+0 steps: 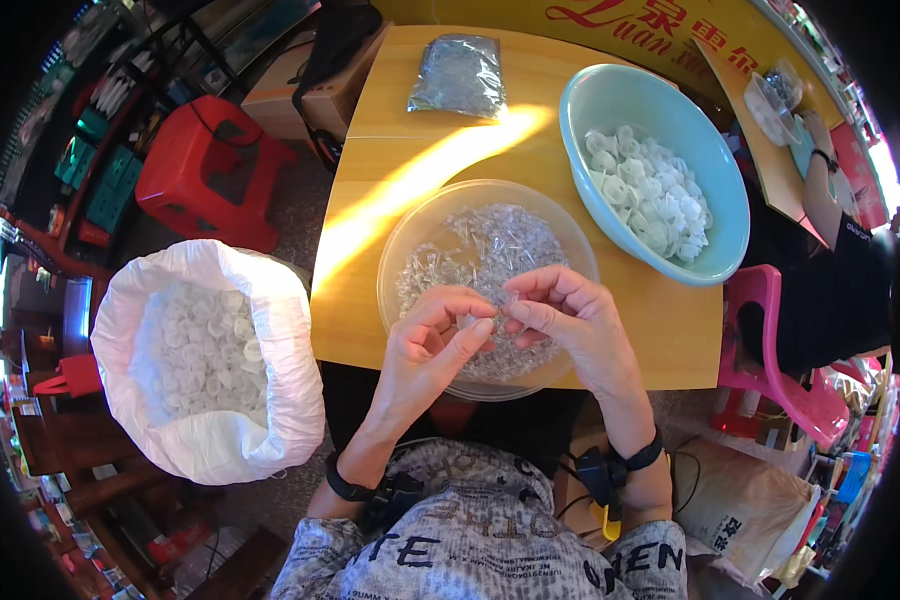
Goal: Manually assembling small white plastic components by inserting one part into another.
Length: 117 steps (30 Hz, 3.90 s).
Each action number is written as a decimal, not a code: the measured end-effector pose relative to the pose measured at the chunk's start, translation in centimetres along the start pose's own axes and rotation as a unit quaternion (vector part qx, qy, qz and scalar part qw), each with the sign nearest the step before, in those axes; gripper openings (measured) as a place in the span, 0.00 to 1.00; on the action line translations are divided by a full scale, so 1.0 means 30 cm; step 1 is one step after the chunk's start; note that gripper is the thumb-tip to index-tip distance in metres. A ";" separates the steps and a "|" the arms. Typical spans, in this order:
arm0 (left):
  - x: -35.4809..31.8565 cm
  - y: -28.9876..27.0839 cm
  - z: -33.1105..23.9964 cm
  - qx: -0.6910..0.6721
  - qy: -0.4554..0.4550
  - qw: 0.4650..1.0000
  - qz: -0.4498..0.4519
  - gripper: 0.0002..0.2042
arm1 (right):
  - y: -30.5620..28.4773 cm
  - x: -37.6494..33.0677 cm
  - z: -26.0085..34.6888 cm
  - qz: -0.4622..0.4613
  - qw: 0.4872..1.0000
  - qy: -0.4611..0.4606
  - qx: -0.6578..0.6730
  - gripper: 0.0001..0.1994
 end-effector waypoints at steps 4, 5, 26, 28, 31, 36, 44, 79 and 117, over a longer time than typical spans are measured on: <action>0.000 0.008 0.010 -0.004 -0.035 0.999 0.016 0.07 | -0.016 -0.007 -0.024 -0.012 0.999 0.006 0.039 0.08; 0.003 0.011 0.019 -0.016 -0.051 0.998 0.022 0.08 | -0.017 -0.009 -0.028 -0.013 0.999 0.006 0.040 0.08; -0.088 -0.113 -0.037 0.036 -0.037 0.996 -0.066 0.12 | 0.122 0.149 -0.008 0.117 0.751 -0.274 -0.589 0.03; -0.091 -0.119 -0.038 0.032 -0.035 0.997 -0.069 0.12 | 0.121 0.161 -0.033 0.147 0.728 -0.252 -0.620 0.03; -0.092 -0.122 -0.041 0.040 -0.034 0.996 -0.066 0.11 | 0.119 0.168 -0.027 0.137 0.741 -0.276 -0.596 0.02; -0.080 -0.119 -0.019 0.020 -0.045 0.996 -0.072 0.10 | 0.086 0.143 0.016 0.093 0.803 -0.251 -0.532 0.02; -0.011 -0.068 -0.014 0.015 -0.026 0.996 -0.080 0.10 | 0.030 0.066 -0.015 0.045 0.976 -0.027 -0.210 0.08; 0.003 0.006 0.054 -0.111 -0.171 0.974 0.101 0.06 | 0.056 0.002 0.008 0.097 0.993 -0.012 -0.066 0.05; 0.005 -0.047 0.005 -0.089 0.026 0.995 -0.028 0.22 | 0.083 -0.032 -0.030 -0.110 0.980 -0.159 0.048 0.05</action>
Point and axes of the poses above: each hand's wrist, its own x-axis towards the middle knuckle, its own y-axis out of the palm, z = x × y, the point moved 8 cm from there along x, towards the middle knuckle, and after that the axes turned 15 degrees about -y, right-handed, at the moved point
